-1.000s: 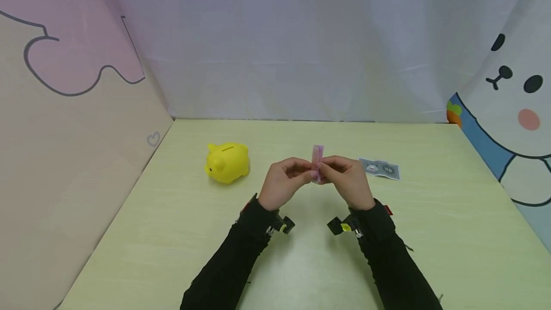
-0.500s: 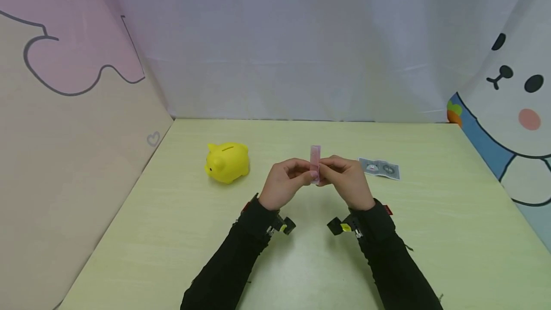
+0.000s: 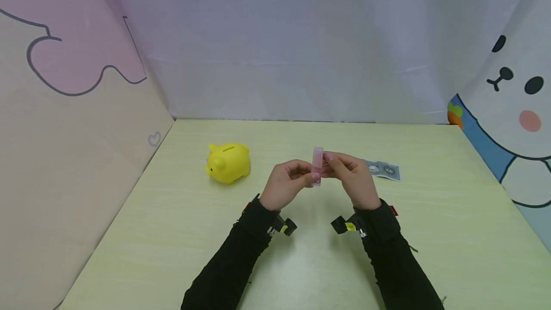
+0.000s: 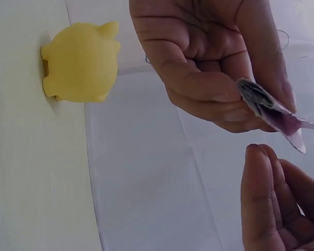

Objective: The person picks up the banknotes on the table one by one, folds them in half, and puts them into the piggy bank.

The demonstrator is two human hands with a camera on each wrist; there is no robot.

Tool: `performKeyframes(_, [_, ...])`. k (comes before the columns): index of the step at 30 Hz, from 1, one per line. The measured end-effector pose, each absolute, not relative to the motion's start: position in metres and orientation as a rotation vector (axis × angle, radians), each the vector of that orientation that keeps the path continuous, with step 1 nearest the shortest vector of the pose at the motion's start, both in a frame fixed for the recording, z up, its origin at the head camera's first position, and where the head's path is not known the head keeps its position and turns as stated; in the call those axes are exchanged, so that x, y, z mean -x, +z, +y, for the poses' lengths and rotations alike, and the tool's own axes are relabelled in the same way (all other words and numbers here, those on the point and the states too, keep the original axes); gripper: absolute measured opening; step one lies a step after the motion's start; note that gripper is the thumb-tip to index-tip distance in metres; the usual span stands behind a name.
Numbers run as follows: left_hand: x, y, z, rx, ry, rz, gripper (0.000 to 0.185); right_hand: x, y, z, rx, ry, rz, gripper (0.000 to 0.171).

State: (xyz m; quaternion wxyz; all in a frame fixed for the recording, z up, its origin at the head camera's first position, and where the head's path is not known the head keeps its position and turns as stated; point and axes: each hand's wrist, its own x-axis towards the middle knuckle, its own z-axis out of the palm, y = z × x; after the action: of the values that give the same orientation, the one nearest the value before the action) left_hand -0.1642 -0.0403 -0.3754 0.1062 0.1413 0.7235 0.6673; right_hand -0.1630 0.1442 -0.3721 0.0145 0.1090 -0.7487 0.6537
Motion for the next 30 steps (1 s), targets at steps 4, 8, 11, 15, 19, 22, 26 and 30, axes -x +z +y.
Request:
performKeyframes(4, [0.163, -0.3751, -0.0395, -0.421, 1.948, 2.15, 0.019, 0.1608, -0.3698, 0.1434, -0.33, 2.046, -2.283, 0.04])
performKeyframes(8, [0.163, -0.3768, -0.039, -0.452, 1.928, 2.179, 0.019, 0.1596, -0.3689, 0.1428, -0.311, 2.034, -2.302, 0.04])
performKeyframes(11, [0.1635, -0.3786, -0.0386, -0.463, 1.919, 2.188, 0.018, 0.1593, -0.369, 0.143, -0.294, 2.006, -2.339, 0.039])
performKeyframes(15, [0.1643, -0.3801, -0.0382, -0.454, 1.914, 2.192, 0.017, 0.1592, -0.3689, 0.1436, -0.291, 1.983, -2.366, 0.037])
performKeyframes(19, [0.1646, -0.3805, -0.0374, -0.435, 1.911, 2.188, 0.016, 0.1594, -0.369, 0.1443, -0.308, 1.979, -2.36, 0.035])
performKeyframes(22, [0.1646, -0.3813, -0.037, -0.429, 1.918, 2.178, 0.016, 0.1598, -0.3697, 0.1444, -0.316, 1.983, -2.347, 0.034])
performKeyframes(26, [0.1647, -0.3826, -0.0366, -0.436, 1.926, 2.174, 0.016, 0.1604, -0.3702, 0.1436, -0.313, 1.985, -2.34, 0.032])
performKeyframes(30, [0.1646, -0.3833, -0.036, -0.447, 1.934, 2.173, 0.016, 0.1605, -0.3701, 0.1431, -0.317, 1.995, -2.328, 0.029])
